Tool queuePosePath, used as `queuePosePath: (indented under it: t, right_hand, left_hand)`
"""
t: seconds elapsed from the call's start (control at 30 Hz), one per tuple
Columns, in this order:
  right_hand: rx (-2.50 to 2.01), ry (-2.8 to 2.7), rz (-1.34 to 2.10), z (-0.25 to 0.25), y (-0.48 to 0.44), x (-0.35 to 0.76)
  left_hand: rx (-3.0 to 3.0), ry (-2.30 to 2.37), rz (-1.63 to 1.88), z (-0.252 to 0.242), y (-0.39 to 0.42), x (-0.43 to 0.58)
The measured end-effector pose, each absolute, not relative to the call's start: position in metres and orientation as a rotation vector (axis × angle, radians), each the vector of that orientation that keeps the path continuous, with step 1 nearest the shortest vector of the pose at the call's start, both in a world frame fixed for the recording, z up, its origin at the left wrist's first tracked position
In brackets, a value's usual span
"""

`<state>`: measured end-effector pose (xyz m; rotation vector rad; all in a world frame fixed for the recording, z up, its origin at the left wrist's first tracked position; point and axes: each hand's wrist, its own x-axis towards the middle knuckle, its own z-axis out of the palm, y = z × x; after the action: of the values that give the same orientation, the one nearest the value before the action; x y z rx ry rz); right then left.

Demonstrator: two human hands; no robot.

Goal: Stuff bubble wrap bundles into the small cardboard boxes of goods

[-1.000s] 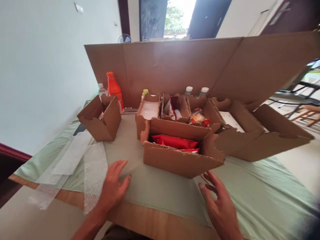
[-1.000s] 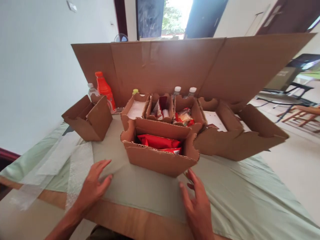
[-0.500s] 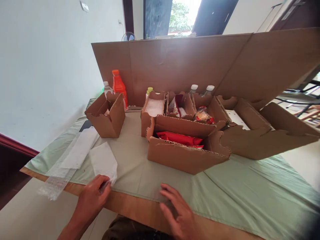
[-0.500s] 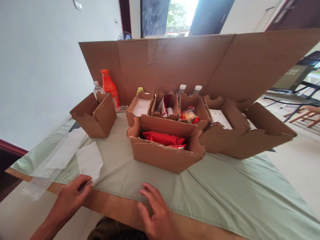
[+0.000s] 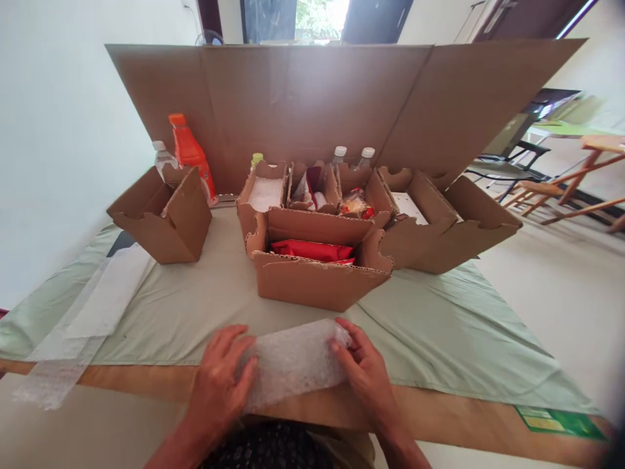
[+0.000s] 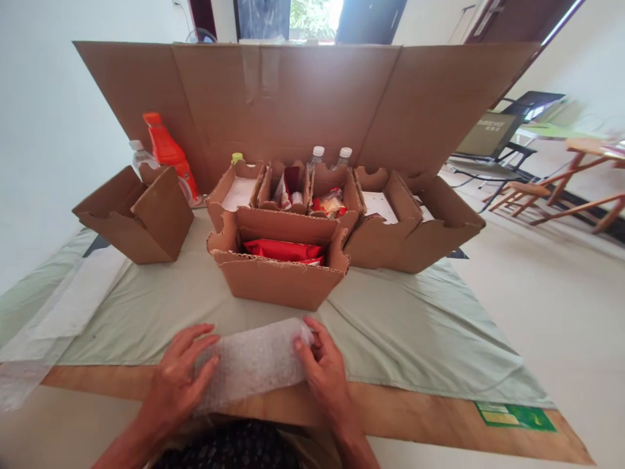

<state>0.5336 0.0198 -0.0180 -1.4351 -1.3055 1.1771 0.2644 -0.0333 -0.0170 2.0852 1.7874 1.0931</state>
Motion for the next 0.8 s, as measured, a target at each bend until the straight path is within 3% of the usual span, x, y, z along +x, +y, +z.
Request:
queuePosePath:
  t: [0.2, 0.57, 0.8]
  right_hand:
    - [-1.525, -1.244, 1.102, -0.024, 0.004, 0.574]
    - [-1.749, -1.534, 0.727, -0.021, 0.013, 0.592]
    - [-1.674, -1.748, 0.035, -0.019, 0.005, 0.587]
  left_hand:
    - [2.260, 1.894, 0.839, -0.049, -0.025, 0.260]
    - [1.925, 1.914, 0.804, -0.024, -0.014, 0.261]
    - [2.165, 1.976, 1.025, -0.029, -0.010, 0.260]
